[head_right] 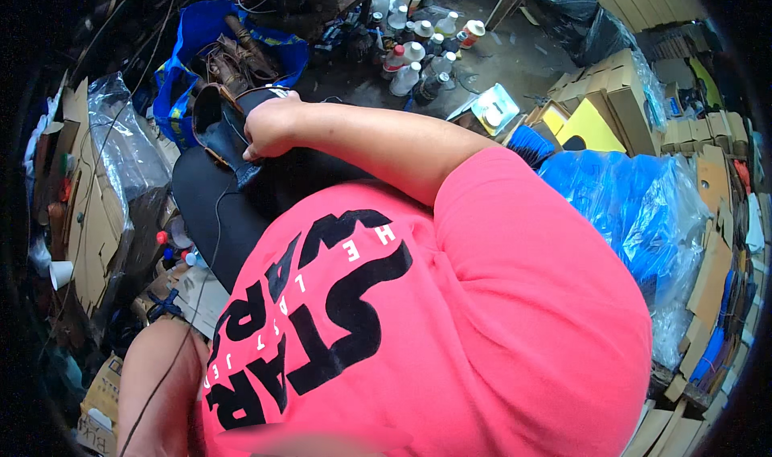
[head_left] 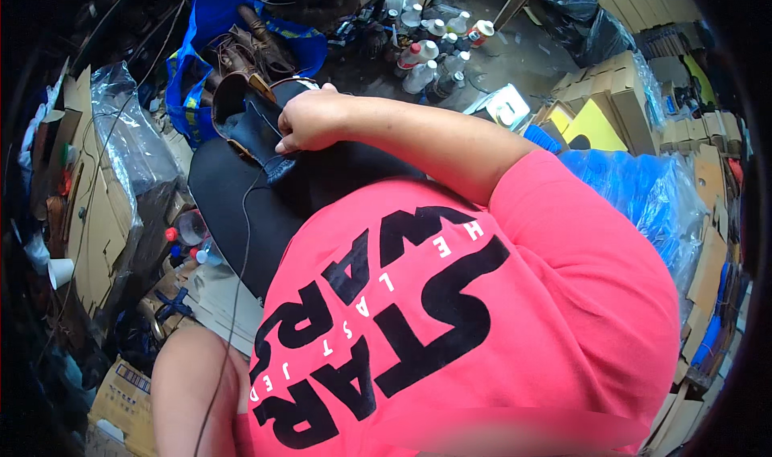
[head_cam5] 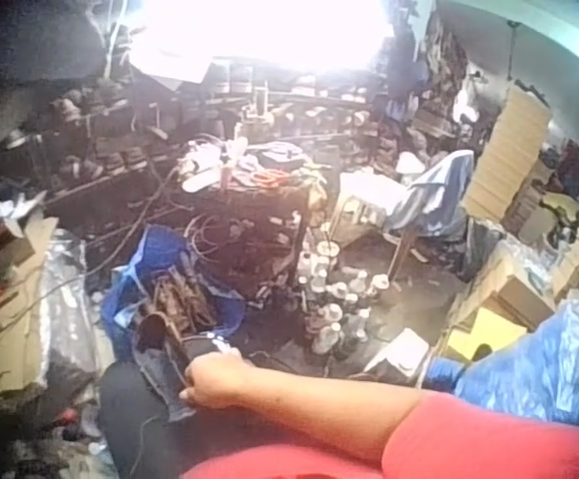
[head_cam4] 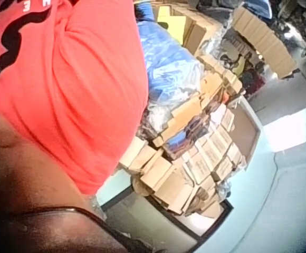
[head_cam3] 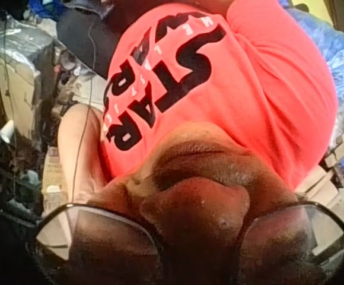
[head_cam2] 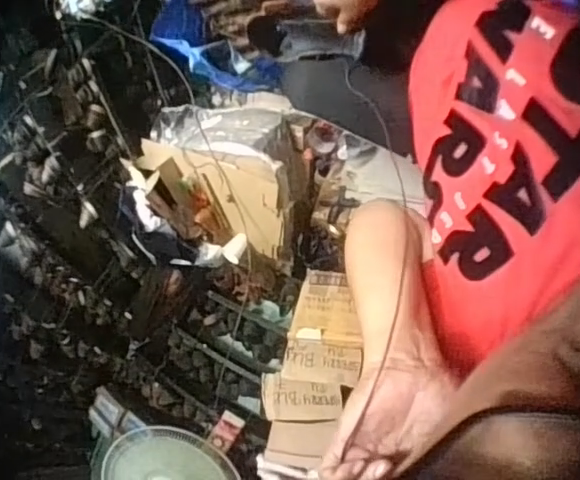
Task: Hand-stitching the edge of a leather shoe component using a needle and thread.
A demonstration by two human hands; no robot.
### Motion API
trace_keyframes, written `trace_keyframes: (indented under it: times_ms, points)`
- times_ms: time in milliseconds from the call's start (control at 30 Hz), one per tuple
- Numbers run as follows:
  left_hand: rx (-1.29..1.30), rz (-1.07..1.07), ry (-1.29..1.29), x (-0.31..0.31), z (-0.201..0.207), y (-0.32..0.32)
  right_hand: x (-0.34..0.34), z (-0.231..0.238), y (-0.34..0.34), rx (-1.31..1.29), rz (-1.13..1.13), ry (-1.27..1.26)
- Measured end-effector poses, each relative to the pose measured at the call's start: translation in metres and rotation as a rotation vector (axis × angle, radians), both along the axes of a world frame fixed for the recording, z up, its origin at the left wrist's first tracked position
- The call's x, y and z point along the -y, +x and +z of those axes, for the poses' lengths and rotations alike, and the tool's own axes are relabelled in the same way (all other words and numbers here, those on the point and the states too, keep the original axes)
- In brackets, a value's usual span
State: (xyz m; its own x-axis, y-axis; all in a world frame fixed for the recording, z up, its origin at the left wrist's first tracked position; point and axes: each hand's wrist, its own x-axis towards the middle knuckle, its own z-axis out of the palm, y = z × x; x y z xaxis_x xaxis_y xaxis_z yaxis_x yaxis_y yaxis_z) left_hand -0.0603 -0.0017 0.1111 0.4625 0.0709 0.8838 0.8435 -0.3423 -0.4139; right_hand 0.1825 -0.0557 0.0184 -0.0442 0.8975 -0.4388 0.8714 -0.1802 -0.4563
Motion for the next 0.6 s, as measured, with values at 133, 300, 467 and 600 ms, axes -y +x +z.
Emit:
trace_keyframes:
  times_ms: [133,300,467,600]
  points:
    - [0.000,-0.062,-0.026,0.004,0.006,0.000,-0.010,0.010,0.002,0.105,0.076,-0.019]
    - [0.007,-0.135,-0.058,0.009,0.012,0.003,-0.021,0.012,0.008,0.166,0.085,-0.088]
    - [-0.002,-0.211,-0.089,0.012,0.021,0.007,-0.031,0.013,0.008,0.179,0.143,-0.111]
    - [-0.048,-0.183,-0.091,0.016,0.040,-0.011,-0.004,0.015,0.003,0.184,0.135,0.149]
